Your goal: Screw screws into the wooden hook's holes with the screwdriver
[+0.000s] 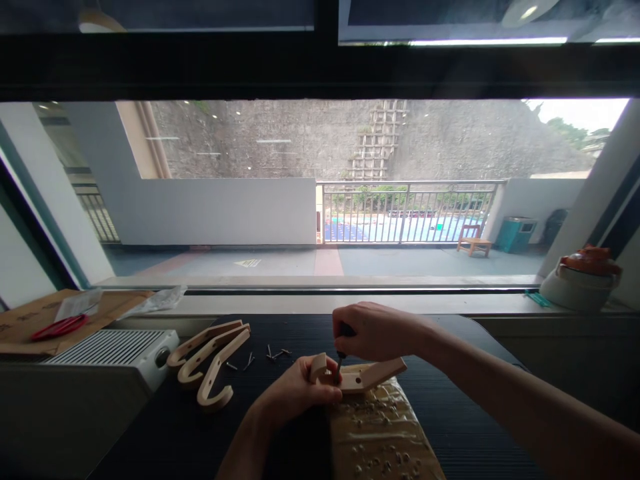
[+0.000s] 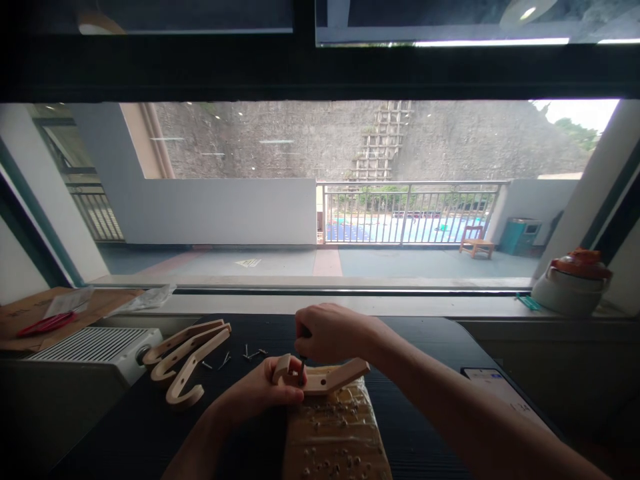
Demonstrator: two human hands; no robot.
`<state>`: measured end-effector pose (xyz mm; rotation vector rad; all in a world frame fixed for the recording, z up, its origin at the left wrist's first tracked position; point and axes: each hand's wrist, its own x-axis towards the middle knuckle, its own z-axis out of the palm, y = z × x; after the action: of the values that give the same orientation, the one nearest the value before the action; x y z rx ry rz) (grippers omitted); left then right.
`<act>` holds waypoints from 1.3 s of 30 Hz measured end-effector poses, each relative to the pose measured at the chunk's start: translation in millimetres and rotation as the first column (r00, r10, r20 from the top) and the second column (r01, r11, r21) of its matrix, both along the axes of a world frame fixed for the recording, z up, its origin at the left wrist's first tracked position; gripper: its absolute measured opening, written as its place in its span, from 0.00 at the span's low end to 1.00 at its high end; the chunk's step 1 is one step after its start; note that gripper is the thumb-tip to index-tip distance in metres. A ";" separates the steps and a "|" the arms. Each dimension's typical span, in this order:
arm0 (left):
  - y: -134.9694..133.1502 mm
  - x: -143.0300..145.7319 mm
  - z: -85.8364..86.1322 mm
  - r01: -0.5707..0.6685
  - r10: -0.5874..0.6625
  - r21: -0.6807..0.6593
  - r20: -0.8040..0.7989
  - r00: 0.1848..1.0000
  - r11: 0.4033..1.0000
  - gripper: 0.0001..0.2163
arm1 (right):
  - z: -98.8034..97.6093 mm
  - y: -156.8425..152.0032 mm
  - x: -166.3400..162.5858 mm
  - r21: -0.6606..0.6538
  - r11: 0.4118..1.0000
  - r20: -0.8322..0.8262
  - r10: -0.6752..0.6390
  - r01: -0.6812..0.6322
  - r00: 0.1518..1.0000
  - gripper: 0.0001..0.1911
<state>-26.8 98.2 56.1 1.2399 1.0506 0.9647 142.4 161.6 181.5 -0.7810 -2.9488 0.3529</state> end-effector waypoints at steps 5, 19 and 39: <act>2.1 1.2 -0.9 0.004 -0.004 -0.009 0.018 1.000 1.000 0.11 | 0.5 -6.8 4.7 -0.019 1.000 -0.047 -0.002 0.001 0.999 0.11; -2.5 5.8 6.1 -0.053 0.052 -0.041 -0.029 0.998 0.998 0.13 | -36.3 -9.7 13.2 -0.243 0.968 -0.351 -0.147 0.061 0.925 0.04; 0.3 5.1 7.2 -0.031 0.027 -0.060 -0.070 0.997 0.998 0.11 | -40.5 -1.4 15.7 -0.249 0.964 -0.387 -0.189 0.096 0.903 0.05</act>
<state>-21.8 98.5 63.3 1.2181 1.1472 0.9108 158.1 160.2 141.0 -0.8237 -2.4718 0.7481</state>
